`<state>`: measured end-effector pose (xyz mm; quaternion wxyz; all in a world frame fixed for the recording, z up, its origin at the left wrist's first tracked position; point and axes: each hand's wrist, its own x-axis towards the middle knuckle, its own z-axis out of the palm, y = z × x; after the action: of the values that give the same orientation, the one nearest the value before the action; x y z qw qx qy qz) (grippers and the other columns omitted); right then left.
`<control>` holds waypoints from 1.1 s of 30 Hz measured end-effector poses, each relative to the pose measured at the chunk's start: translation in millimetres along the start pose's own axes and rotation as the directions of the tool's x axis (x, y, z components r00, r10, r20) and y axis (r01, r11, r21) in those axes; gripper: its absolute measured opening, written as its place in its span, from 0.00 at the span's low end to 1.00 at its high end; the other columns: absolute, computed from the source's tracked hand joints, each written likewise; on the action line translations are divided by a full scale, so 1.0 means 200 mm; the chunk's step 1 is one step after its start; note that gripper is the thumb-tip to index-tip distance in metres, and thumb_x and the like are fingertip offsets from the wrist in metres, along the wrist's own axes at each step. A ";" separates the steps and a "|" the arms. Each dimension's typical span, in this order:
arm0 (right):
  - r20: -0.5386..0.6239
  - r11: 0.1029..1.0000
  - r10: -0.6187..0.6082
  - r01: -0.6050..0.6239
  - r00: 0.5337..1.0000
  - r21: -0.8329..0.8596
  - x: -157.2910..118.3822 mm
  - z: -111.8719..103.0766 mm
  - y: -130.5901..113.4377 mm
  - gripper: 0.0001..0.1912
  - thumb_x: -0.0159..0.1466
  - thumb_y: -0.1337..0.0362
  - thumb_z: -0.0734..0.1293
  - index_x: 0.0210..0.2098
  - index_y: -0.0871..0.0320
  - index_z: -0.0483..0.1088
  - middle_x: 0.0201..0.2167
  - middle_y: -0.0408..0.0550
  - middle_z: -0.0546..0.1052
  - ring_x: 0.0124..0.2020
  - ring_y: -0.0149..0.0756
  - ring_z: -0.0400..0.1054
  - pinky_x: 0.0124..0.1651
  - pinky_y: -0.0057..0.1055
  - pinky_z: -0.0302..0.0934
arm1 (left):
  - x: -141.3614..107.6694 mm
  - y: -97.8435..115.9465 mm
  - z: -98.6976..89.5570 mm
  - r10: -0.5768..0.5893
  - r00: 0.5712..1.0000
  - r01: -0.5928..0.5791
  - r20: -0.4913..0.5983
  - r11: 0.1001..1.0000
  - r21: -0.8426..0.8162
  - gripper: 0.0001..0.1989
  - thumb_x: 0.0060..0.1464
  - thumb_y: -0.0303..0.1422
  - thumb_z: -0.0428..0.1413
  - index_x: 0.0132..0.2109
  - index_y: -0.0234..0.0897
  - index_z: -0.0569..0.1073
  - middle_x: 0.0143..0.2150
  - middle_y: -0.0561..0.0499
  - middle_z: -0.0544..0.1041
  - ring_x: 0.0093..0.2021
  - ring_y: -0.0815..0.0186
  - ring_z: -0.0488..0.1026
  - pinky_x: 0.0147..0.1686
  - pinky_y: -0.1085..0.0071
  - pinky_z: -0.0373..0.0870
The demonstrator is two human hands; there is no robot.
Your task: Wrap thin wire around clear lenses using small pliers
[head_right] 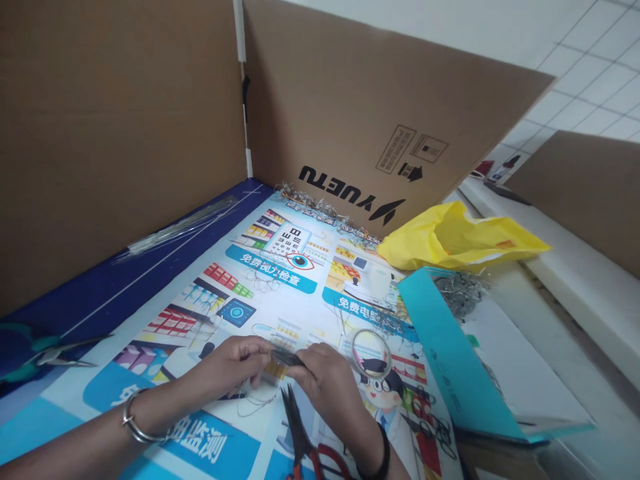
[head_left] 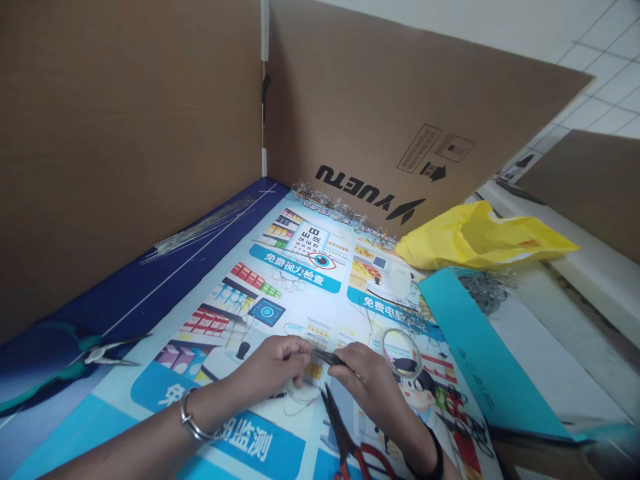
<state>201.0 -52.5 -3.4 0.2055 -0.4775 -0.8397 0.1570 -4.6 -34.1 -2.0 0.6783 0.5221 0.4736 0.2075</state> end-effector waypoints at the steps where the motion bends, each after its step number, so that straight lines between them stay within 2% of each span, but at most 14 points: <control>1: 0.017 1.000 0.012 -0.012 1.000 0.007 0.00 0.00 0.00 0.19 0.66 0.52 0.55 0.29 0.58 0.68 0.23 0.45 0.69 0.28 0.32 0.63 0.30 0.26 0.55 | 0.00 0.00 0.00 0.009 1.000 -0.009 0.000 1.000 0.004 0.12 0.50 0.35 0.49 0.38 0.34 0.73 0.19 0.57 0.70 0.12 0.78 0.53 0.12 0.81 0.50; 16: -0.019 0.998 0.044 -0.043 0.999 0.041 0.00 0.04 -0.03 0.17 0.66 0.56 0.56 0.27 0.58 0.66 0.23 0.43 0.68 0.27 0.31 0.63 0.30 0.25 0.56 | 0.02 -0.03 -0.01 0.031 0.999 -0.031 0.010 0.999 -0.028 0.08 0.50 0.36 0.50 0.31 0.36 0.67 0.19 0.58 0.70 0.11 0.78 0.52 0.11 0.81 0.50; 21: -0.030 0.999 0.028 -0.027 0.999 0.038 -0.01 0.05 -0.02 0.13 0.65 0.57 0.58 0.31 0.58 0.67 0.26 0.45 0.69 0.29 0.32 0.63 0.32 0.27 0.57 | 0.01 -0.03 -0.02 0.049 0.998 -0.047 0.039 0.998 -0.046 0.07 0.51 0.34 0.49 0.30 0.35 0.66 0.20 0.58 0.70 0.12 0.79 0.54 0.13 0.81 0.51; 26: -0.041 0.981 -0.087 0.078 0.995 -0.178 -0.02 0.01 -0.03 0.12 0.65 0.57 0.59 0.35 0.58 0.68 0.29 0.47 0.70 0.33 0.35 0.62 0.36 0.31 0.57 | 0.01 -0.03 -0.02 0.016 1.000 -0.015 0.023 0.998 -0.055 0.08 0.51 0.36 0.49 0.32 0.36 0.66 0.19 0.58 0.70 0.12 0.78 0.54 0.13 0.80 0.51; 33: 0.025 0.852 -0.149 0.141 0.989 -0.504 -0.01 -0.04 -0.12 0.12 0.65 0.58 0.59 0.38 0.60 0.67 0.28 0.49 0.68 0.33 0.40 0.60 0.38 0.37 0.53 | 0.00 -0.02 -0.01 0.012 1.000 -0.012 -0.005 1.000 -0.029 0.08 0.50 0.35 0.49 0.30 0.36 0.67 0.18 0.58 0.70 0.12 0.77 0.55 0.13 0.80 0.51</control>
<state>188.6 -66.2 14.7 0.0913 -0.4511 -0.8835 -0.0874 -6.6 -33.9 -5.2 0.6834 0.5144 0.4691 0.2197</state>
